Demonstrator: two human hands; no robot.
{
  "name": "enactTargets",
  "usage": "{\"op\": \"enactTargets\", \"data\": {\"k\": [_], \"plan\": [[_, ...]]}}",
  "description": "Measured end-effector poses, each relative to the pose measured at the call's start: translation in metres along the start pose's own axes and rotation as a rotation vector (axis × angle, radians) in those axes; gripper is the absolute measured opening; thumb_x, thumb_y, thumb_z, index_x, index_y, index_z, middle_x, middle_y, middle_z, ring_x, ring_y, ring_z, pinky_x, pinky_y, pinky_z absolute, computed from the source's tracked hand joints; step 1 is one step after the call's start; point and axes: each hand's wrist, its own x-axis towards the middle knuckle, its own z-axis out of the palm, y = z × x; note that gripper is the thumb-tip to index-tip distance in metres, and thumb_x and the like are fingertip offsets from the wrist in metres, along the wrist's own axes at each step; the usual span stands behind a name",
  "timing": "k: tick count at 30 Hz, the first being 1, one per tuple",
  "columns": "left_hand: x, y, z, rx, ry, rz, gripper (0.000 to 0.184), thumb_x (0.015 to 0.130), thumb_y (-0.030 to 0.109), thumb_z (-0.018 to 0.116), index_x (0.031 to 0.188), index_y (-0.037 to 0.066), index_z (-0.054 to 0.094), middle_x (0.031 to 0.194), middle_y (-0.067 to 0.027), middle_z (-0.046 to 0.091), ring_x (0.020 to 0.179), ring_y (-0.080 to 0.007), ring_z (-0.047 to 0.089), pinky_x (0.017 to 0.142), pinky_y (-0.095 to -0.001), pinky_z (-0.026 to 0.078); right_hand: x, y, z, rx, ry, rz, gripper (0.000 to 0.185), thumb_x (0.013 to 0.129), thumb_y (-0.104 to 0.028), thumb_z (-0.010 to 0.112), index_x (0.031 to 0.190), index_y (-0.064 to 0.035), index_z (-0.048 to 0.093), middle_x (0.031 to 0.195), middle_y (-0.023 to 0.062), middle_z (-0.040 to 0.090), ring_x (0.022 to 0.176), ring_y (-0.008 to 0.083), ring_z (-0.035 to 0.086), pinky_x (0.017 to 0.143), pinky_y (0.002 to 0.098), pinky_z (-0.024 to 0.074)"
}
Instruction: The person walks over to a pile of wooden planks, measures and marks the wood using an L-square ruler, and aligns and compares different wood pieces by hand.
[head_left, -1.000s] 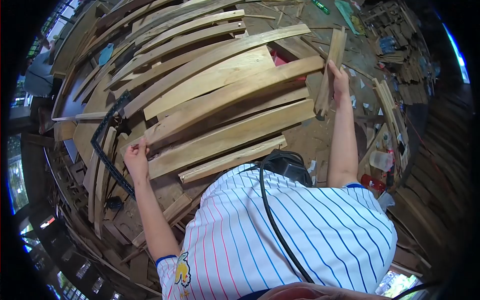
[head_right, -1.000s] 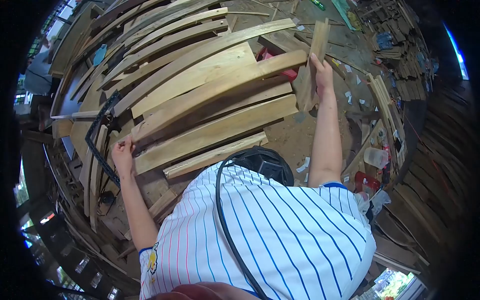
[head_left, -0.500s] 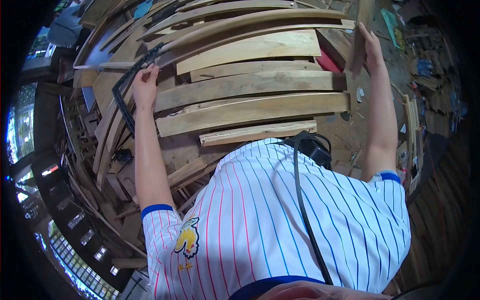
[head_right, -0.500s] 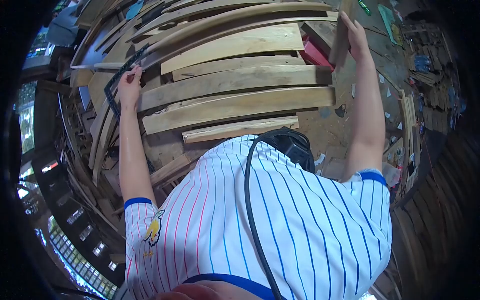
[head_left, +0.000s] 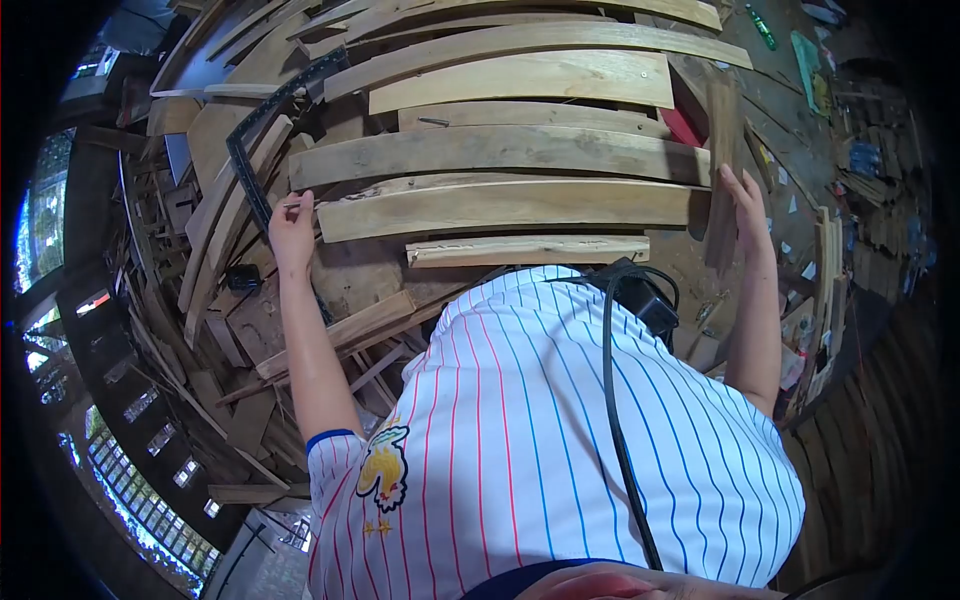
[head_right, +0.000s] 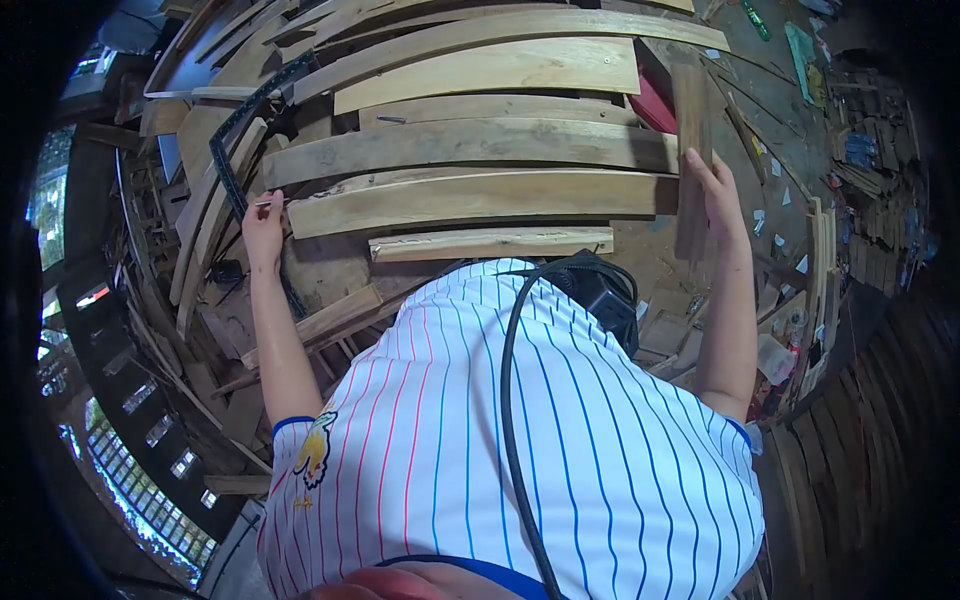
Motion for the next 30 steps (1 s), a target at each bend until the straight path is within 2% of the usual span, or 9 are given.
{"op": "enactTargets", "data": {"k": [1, 6, 10, 12, 14, 18, 22, 25, 30], "plan": [[0.008, -0.002, 0.001, -0.001, -0.036, -0.064, 0.037, 0.096, 0.030, 0.078, 0.112, -0.002, 0.070, 0.098, -0.0051, 0.069, 0.082, -0.0090, 0.058, 0.079, -0.0256, 0.049, 0.013, 0.005, -0.006, 0.030, -0.017, 0.039, 0.047, 0.100, -0.041, 0.068, 0.129, -0.0034, 0.066, 0.116, 0.0010, 0.069, 0.106, 0.0099, 0.061, 0.095, 0.0251, 0.0439], [0.020, 0.006, 0.008, -0.138, 0.031, -0.010, 0.033, 0.096, 0.033, 0.077, 0.110, 0.004, 0.069, 0.097, -0.0036, 0.066, 0.081, -0.0085, 0.061, 0.068, -0.0227, 0.051, 0.032, 0.009, -0.009, 0.052, -0.005, 0.057, 0.044, 0.099, -0.043, 0.068, 0.122, -0.0055, 0.068, 0.110, 0.0007, 0.070, 0.101, 0.0095, 0.062, 0.092, 0.0257, 0.0449], [0.018, 0.005, 0.003, -0.372, 0.006, -0.085, 0.031, 0.096, 0.028, 0.077, 0.105, 0.000, 0.067, 0.098, -0.0062, 0.067, 0.089, -0.0122, 0.065, 0.078, -0.0242, 0.057, 0.041, 0.023, -0.017, 0.048, 0.102, 0.023, 0.044, 0.099, -0.043, 0.068, 0.122, -0.0051, 0.069, 0.110, 0.0009, 0.070, 0.100, 0.0102, 0.063, 0.091, 0.0261, 0.0452], [0.012, 0.003, -0.004, -0.433, 0.021, -0.115, 0.029, 0.097, 0.025, 0.076, 0.105, -0.001, 0.066, 0.098, -0.0069, 0.067, 0.090, -0.0132, 0.066, 0.080, -0.0258, 0.058, 0.037, 0.010, -0.015, 0.103, -0.042, -0.008, 0.046, 0.099, -0.042, 0.069, 0.126, -0.0051, 0.068, 0.111, 0.0011, 0.071, 0.100, 0.0109, 0.064, 0.091, 0.0273, 0.0464], [0.014, -0.011, -0.012, -0.478, 0.013, -0.123, 0.026, 0.098, 0.021, 0.075, 0.108, 0.000, 0.065, 0.118, -0.0100, 0.068, 0.101, -0.0155, 0.066, 0.084, -0.0287, 0.058, 0.039, 0.000, -0.011, 0.204, -0.051, -0.018, 0.042, 0.102, -0.039, 0.063, 0.129, -0.0071, 0.068, 0.112, -0.0001, 0.073, 0.103, 0.0120, 0.066, 0.094, 0.0283, 0.0477], [0.010, -0.013, -0.019, -0.595, 0.059, -0.158, 0.026, 0.100, 0.023, 0.072, 0.104, 0.000, 0.062, 0.094, -0.0066, 0.063, 0.090, -0.0143, 0.063, 0.083, -0.0289, 0.058, 0.062, -0.019, 0.000, 0.288, 0.037, -0.034, 0.045, 0.095, -0.047, 0.070, 0.116, -0.0071, 0.066, 0.101, 0.0017, 0.068, 0.089, 0.0129, 0.065, 0.084, 0.0311, 0.0514], [0.002, -0.019, -0.018, -0.699, 0.055, -0.215, 0.024, 0.101, 0.023, 0.071, 0.100, 0.002, 0.059, 0.092, -0.0054, 0.061, 0.083, -0.0132, 0.060, 0.083, -0.0301, 0.059, 0.098, -0.030, 0.020, 0.245, -0.036, -0.161, 0.046, 0.095, -0.049, 0.069, 0.113, -0.0069, 0.065, 0.097, 0.0023, 0.067, 0.086, 0.0135, 0.064, 0.074, 0.0328, 0.0548], [-0.008, -0.027, -0.019, -0.762, 0.143, -0.223, 0.023, 0.101, 0.022, 0.071, 0.102, 0.002, 0.060, 0.097, -0.0053, 0.064, 0.089, -0.0150, 0.063, 0.087, -0.0317, 0.058, 0.105, -0.038, 0.032, 0.321, -0.035, -0.127, 0.045, 0.100, -0.047, 0.064, 0.119, -0.0075, 0.072, 0.099, -0.0029, 0.067, 0.092, 0.0087, 0.060, 0.084, 0.0248, 0.0451], [0.011, -0.022, -0.040, -0.853, 0.194, -0.019, 0.025, 0.101, 0.020, 0.070, 0.112, -0.001, 0.061, 0.110, -0.0091, 0.069, 0.103, -0.0175, 0.066, 0.095, -0.0355, 0.056, 0.110, -0.046, 0.044, 0.464, -0.097, -0.169, 0.041, 0.100, -0.046, 0.063, 0.116, -0.0081, 0.071, 0.102, -0.0019, 0.067, 0.095, 0.0092, 0.060, 0.087, 0.0261, 0.0456]]}}
